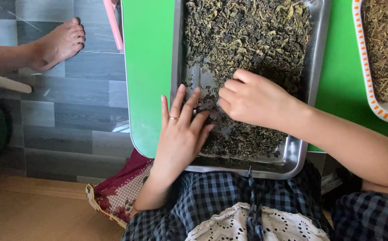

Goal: Manually sorting through dried tea leaves on a tray to remove stems and unwanted debris.

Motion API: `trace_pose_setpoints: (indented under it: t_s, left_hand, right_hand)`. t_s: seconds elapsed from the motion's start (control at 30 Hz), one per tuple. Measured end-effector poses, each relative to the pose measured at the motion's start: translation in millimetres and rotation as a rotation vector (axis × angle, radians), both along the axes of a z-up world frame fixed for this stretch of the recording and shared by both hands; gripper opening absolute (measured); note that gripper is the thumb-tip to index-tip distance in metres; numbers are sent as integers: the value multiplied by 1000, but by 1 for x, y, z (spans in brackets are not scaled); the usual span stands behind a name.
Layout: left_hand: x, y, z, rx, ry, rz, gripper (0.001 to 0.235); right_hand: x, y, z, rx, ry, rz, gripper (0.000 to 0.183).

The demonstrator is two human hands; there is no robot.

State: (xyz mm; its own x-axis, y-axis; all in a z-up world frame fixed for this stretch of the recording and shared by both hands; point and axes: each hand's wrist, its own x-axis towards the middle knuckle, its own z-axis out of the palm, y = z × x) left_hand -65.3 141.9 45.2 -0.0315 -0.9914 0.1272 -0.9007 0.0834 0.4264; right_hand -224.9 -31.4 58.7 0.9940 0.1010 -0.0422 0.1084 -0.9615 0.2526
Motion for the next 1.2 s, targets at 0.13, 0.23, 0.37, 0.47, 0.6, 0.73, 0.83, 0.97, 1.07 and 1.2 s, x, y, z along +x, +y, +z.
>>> trace_pose_setpoints:
  t_s: [0.13, 0.23, 0.37, 0.47, 0.6, 0.73, 0.83, 0.97, 1.07, 1.2]
  left_hand:
    - [6, 2, 3, -116, 317, 64, 27]
    - [3, 5, 5, -136, 1168, 106, 31]
    - [-20, 0, -29, -206, 2088, 238, 43]
    - [-31, -3, -19, -33, 2393, 345, 39]
    - [-46, 0, -30, 119, 2585, 375, 51]
    - [-44, -1, -29, 174, 2752, 415, 50]
    - [-19, 1, -24, 39, 2704, 334, 40]
    - [16, 11, -23, -108, 2599, 394, 34]
    - [36, 22, -34, -109, 2606, 410, 33]
    - [46, 21, -27, -140, 2581, 447, 37]
  right_hand:
    - [3, 10, -11, 23, 25, 62, 7]
    - [5, 0, -13, 30, 198, -6, 11]
    - [6, -18, -8, 136, 260, -132, 12]
    - [4, -21, 17, 419, 178, -237, 22]
    - [9, -3, 50, 724, -43, -206, 6]
    - [9, 11, 58, 739, -163, -89, 11]
    - [4, -3, 39, 741, -237, -196, 14]
    - [-1, -10, 12, 673, -116, -235, 16]
    - [-5, -7, 3, 575, 37, -183, 17]
    - [-12, -8, 3, 487, 137, -182, 16]
